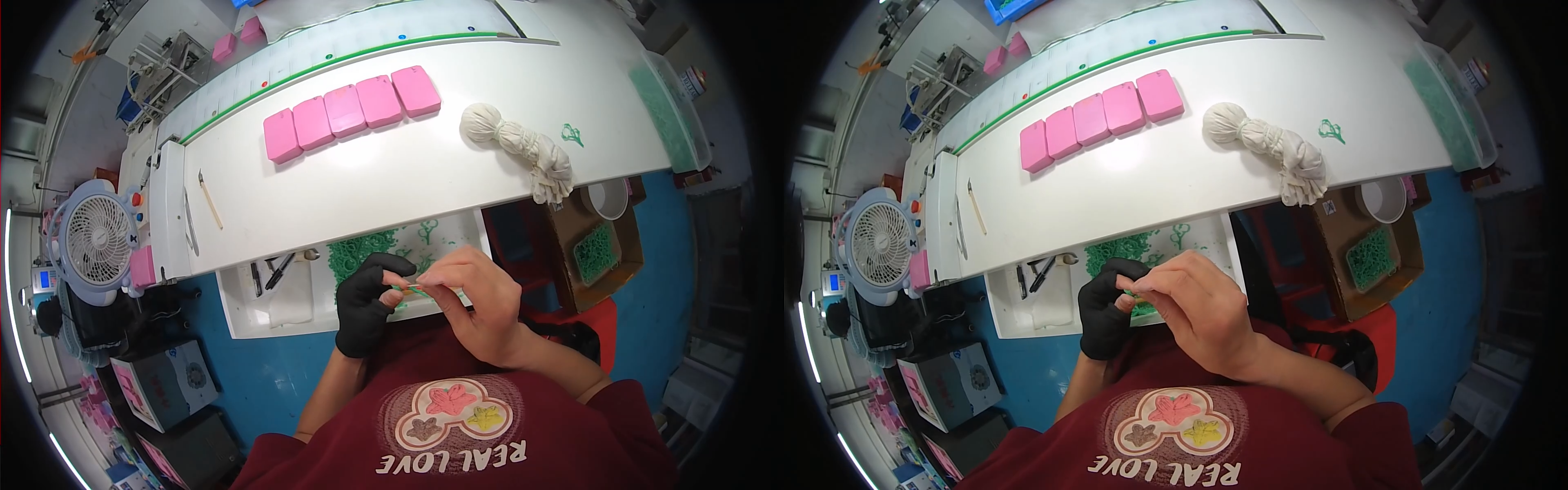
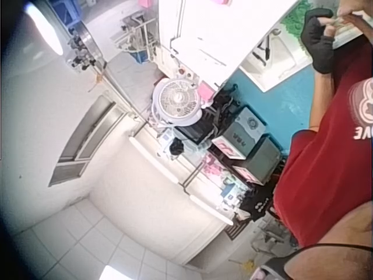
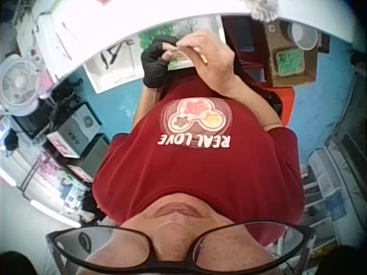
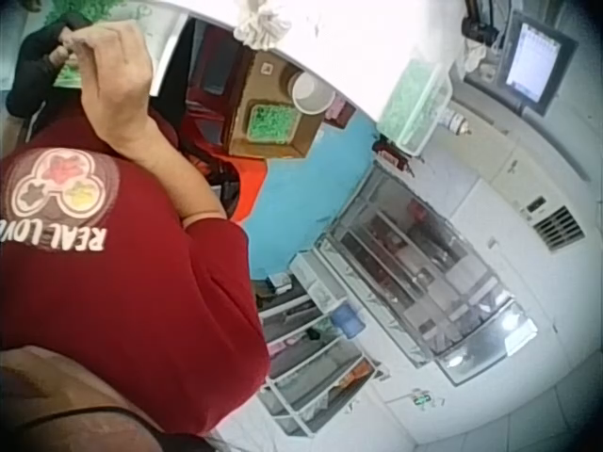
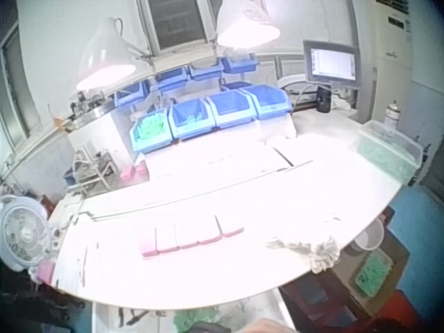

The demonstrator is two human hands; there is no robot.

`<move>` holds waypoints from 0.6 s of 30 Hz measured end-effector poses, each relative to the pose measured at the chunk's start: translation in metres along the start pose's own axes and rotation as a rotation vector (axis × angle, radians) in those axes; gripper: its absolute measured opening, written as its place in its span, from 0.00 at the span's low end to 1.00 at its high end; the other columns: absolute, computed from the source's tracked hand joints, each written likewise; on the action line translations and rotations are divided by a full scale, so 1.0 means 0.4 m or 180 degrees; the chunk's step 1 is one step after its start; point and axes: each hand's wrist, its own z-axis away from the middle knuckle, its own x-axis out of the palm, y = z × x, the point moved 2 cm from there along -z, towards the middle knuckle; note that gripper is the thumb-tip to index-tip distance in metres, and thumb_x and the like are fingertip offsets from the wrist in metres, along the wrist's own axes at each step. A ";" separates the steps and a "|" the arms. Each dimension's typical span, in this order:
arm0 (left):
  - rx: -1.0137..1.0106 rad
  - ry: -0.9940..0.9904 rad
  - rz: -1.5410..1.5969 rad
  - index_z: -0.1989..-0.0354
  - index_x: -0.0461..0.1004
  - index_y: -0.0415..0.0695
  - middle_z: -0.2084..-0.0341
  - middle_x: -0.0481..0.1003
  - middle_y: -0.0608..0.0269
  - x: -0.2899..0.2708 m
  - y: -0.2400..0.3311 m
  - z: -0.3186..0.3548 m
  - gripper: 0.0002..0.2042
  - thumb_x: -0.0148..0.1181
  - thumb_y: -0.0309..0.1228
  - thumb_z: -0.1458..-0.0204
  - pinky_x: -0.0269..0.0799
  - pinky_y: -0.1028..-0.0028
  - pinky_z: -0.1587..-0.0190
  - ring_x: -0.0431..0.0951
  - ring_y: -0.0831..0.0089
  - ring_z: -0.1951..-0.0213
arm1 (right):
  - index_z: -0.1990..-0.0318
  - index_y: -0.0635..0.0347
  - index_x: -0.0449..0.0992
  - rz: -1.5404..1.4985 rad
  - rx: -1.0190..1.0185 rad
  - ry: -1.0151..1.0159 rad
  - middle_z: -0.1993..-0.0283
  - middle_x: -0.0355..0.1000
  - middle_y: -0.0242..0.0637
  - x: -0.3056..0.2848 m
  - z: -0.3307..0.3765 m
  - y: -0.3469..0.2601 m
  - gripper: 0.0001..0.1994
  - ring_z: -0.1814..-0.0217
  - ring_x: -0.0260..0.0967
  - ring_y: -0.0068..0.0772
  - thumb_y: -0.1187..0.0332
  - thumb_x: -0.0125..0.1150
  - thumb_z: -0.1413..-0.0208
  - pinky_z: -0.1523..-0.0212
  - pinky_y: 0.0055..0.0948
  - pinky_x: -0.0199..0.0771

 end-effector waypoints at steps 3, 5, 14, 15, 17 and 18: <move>0.0018 -0.0012 -0.0057 0.67 0.78 0.38 0.61 0.74 0.57 0.003 0.002 -0.003 0.08 0.65 0.31 0.52 0.67 0.71 0.53 0.72 0.69 0.57 | 0.63 0.62 0.75 0.0006 0.0045 -0.0022 0.70 0.71 0.38 -0.002 0.002 0.000 0.10 0.70 0.69 0.37 0.81 0.65 0.54 0.72 0.30 0.69; 0.0037 -0.0005 -0.0147 0.67 0.78 0.38 0.61 0.74 0.57 0.006 0.008 -0.004 0.08 0.65 0.29 0.53 0.67 0.70 0.53 0.72 0.68 0.56 | 0.63 0.62 0.75 0.0005 0.0032 -0.0050 0.69 0.71 0.38 -0.001 -0.002 -0.002 0.10 0.70 0.69 0.37 0.81 0.65 0.54 0.71 0.30 0.69; 0.0142 -0.0001 -0.0426 0.67 0.79 0.39 0.62 0.74 0.58 0.014 0.020 -0.007 0.07 0.66 0.25 0.56 0.68 0.71 0.54 0.74 0.68 0.57 | 0.62 0.63 0.76 0.0012 0.0090 -0.0196 0.69 0.72 0.37 0.002 0.001 -0.002 0.11 0.68 0.70 0.37 0.83 0.63 0.54 0.69 0.32 0.69; 0.0144 0.0013 -0.0437 0.67 0.79 0.39 0.62 0.74 0.58 0.015 0.022 -0.007 0.07 0.66 0.24 0.56 0.68 0.71 0.54 0.74 0.68 0.58 | 0.62 0.63 0.76 0.0021 0.0110 -0.0211 0.69 0.72 0.37 0.002 0.001 -0.002 0.11 0.68 0.70 0.37 0.83 0.63 0.54 0.69 0.32 0.70; 0.0148 0.0033 -0.0449 0.67 0.79 0.39 0.62 0.74 0.58 0.016 0.023 -0.007 0.07 0.66 0.24 0.56 0.68 0.71 0.54 0.74 0.68 0.58 | 0.62 0.63 0.76 0.0020 0.0115 -0.0224 0.69 0.71 0.37 0.003 0.001 -0.003 0.11 0.68 0.70 0.37 0.83 0.63 0.54 0.69 0.32 0.70; 0.0170 0.0026 -0.0480 0.67 0.78 0.39 0.62 0.74 0.58 0.016 0.022 -0.007 0.07 0.66 0.24 0.56 0.69 0.71 0.55 0.74 0.68 0.58 | 0.62 0.63 0.76 0.0020 0.0122 -0.0234 0.69 0.71 0.37 0.003 0.001 -0.003 0.11 0.68 0.70 0.37 0.83 0.62 0.54 0.69 0.32 0.70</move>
